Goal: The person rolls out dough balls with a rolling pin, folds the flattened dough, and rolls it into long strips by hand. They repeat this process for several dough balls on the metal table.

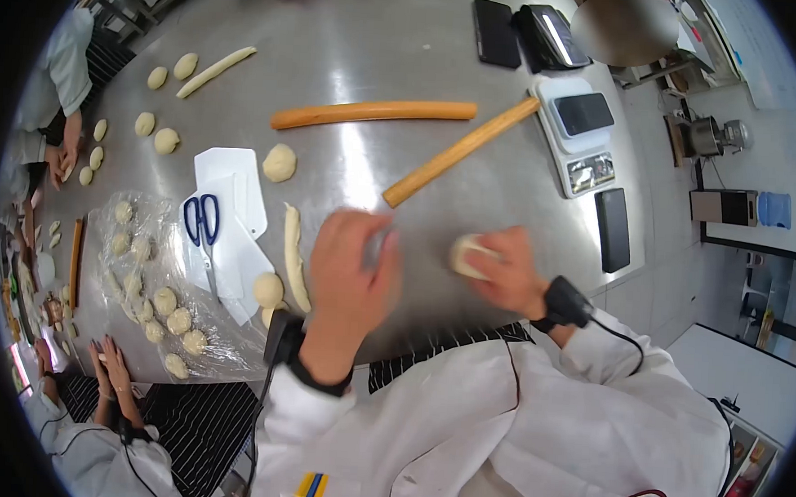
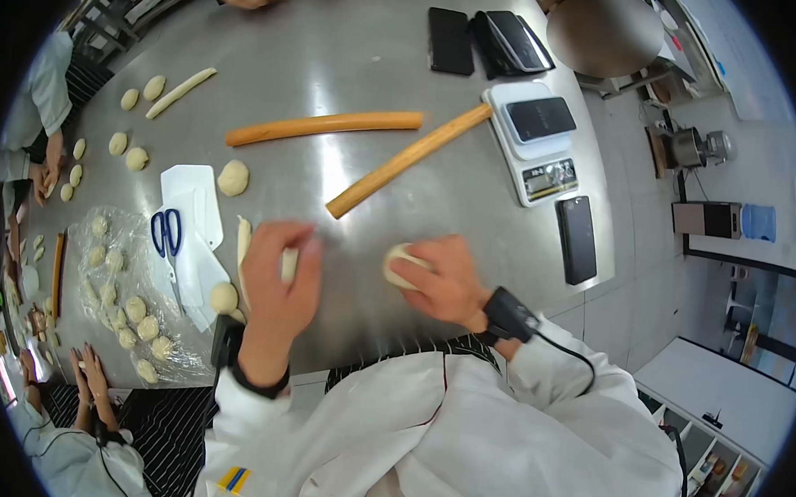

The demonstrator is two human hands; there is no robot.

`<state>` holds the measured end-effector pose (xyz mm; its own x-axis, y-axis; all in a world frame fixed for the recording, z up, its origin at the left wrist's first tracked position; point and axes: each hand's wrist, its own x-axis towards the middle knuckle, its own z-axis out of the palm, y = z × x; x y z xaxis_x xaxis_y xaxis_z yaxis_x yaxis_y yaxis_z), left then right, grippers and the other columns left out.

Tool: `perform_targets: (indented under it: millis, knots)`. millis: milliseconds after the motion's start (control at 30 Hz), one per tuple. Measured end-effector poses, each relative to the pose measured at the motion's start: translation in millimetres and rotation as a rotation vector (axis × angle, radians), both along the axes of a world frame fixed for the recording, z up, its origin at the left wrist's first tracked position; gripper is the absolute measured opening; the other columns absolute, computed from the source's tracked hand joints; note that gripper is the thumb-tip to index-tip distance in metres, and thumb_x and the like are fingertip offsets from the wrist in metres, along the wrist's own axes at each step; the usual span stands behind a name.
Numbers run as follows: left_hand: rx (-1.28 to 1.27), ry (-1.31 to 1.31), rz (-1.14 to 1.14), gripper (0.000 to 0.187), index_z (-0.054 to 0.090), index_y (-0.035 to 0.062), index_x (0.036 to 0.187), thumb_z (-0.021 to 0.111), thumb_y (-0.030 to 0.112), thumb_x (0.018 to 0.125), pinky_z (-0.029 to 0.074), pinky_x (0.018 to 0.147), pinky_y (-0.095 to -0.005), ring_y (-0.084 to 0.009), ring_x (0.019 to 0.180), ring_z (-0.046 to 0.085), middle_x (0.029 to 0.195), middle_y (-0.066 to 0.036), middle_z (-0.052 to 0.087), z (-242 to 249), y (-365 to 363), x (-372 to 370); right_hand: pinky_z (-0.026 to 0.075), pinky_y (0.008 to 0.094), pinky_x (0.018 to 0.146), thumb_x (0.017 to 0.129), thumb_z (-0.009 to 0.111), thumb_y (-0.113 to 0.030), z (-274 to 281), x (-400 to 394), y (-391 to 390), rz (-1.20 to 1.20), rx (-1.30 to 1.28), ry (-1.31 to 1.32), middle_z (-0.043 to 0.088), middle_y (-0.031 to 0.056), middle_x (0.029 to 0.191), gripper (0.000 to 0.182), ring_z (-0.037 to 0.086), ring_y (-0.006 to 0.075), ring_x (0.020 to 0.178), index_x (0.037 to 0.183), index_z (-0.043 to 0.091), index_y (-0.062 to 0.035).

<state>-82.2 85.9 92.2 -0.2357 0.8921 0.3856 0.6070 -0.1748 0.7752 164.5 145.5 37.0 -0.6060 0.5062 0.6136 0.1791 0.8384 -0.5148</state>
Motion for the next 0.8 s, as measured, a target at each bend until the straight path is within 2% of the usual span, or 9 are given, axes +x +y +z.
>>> perform_targets:
  millis: [67,233,300,367,433,533,567,667,800]
  knots:
    - [0.047,0.415,0.093,0.026,0.061,0.0011,0.107,0.068,0.013,0.085,0.049,0.083,-0.0435,-0.0318,0.094,0.061,0.104,-0.016,0.065,-33.4,58.1,42.7,0.045,0.0455,0.091,0.073,0.080,-0.021,-10.0,12.4,-10.0,0.035,0.011,-0.580,0.056,0.0160,0.129,0.049,0.055,0.0354,0.112,0.118,0.065,-0.0101]
    - [-0.303,0.640,-0.122,0.036,0.062,0.0029,0.114,0.070,0.022,0.085,0.049,0.080,-0.0453,-0.0366,0.092,0.060,0.100,-0.015,0.061,-88.5,105.7,49.0,0.040,0.0501,0.100,0.074,0.079,-0.033,23.2,42.4,67.5,-0.301,0.019,-0.208,0.050,0.0163,0.139,0.060,0.049,0.0389,0.123,0.126,0.062,-0.0102]
    - [-0.131,0.576,-0.234,0.036,0.062,0.0042,0.115,0.071,0.020,0.084,0.049,0.075,-0.0442,-0.0365,0.090,0.059,0.098,-0.014,0.060,-52.4,86.4,42.7,0.043,0.0449,0.096,0.076,0.076,-0.031,39.3,33.3,105.5,-0.323,0.302,-0.360,0.059,0.0148,0.125,0.044,0.055,0.0335,0.116,0.114,0.065,-0.0108]
    - [-0.334,0.601,-0.250,0.032,0.062,0.0041,0.114,0.069,0.012,0.084,0.048,0.081,-0.0451,-0.0373,0.092,0.059,0.101,-0.015,0.061,-1.6,45.2,52.4,0.045,0.0431,0.091,0.077,0.074,-0.030,31.6,46.3,124.7,-0.169,0.195,-0.570,0.063,0.0120,0.113,0.035,0.059,0.0301,0.107,0.105,0.064,-0.0118]
    - [-0.087,0.926,-0.127,0.036,0.061,0.0053,0.120,0.066,0.018,0.087,0.045,0.091,-0.0476,-0.0387,0.101,0.058,0.112,-0.016,0.060,20.0,3.2,55.2,0.049,0.0420,0.074,0.085,0.067,-0.029,32.5,59.0,111.0,0.016,0.069,-0.855,0.065,0.0066,0.084,0.019,0.067,0.0260,0.083,0.086,0.058,-0.0121]
    - [0.012,0.468,0.102,0.052,0.057,0.0056,0.130,0.063,0.038,0.089,0.035,0.102,-0.0577,-0.0446,0.121,0.049,0.130,-0.019,0.055,21.3,-42.8,84.7,0.048,0.0435,0.058,0.090,0.069,-0.025,47.3,124.0,63.8,-0.156,-0.560,-0.556,0.058,0.0165,0.071,0.023,0.061,0.0354,0.065,0.092,0.057,-0.0054]
    - [-0.084,0.589,0.137,0.060,0.052,0.0054,0.135,0.058,0.045,0.090,0.029,0.105,-0.0613,-0.0467,0.128,0.041,0.139,-0.019,0.049,7.9,-20.9,105.0,0.046,0.0379,0.052,0.091,0.070,-0.023,45.3,142.7,51.4,-0.212,-0.690,-0.425,0.055,0.0122,0.066,0.023,0.055,0.0267,0.052,0.094,0.057,-0.0041]
    - [-0.629,0.702,0.003,0.083,0.039,0.0058,0.149,0.060,0.055,0.086,0.009,0.110,-0.0722,-0.0479,0.145,0.020,0.158,-0.019,0.030,-72.8,34.3,145.1,0.048,0.0348,0.060,0.092,0.068,-0.029,32.9,167.8,22.9,-0.461,-1.234,-0.147,0.061,0.0153,0.071,0.025,0.057,0.0287,0.060,0.096,0.061,-0.0045]
    - [-0.222,0.410,0.005,0.072,0.031,0.0000,0.151,0.044,0.046,0.098,0.011,0.116,-0.0599,-0.0452,0.144,0.024,0.158,-0.020,0.028,-116.8,32.9,138.0,0.045,0.0323,0.058,0.094,0.067,-0.028,44.3,156.7,15.0,-0.374,-0.919,-0.215,0.060,0.0118,0.069,0.023,0.054,0.0250,0.059,0.095,0.061,-0.0051]
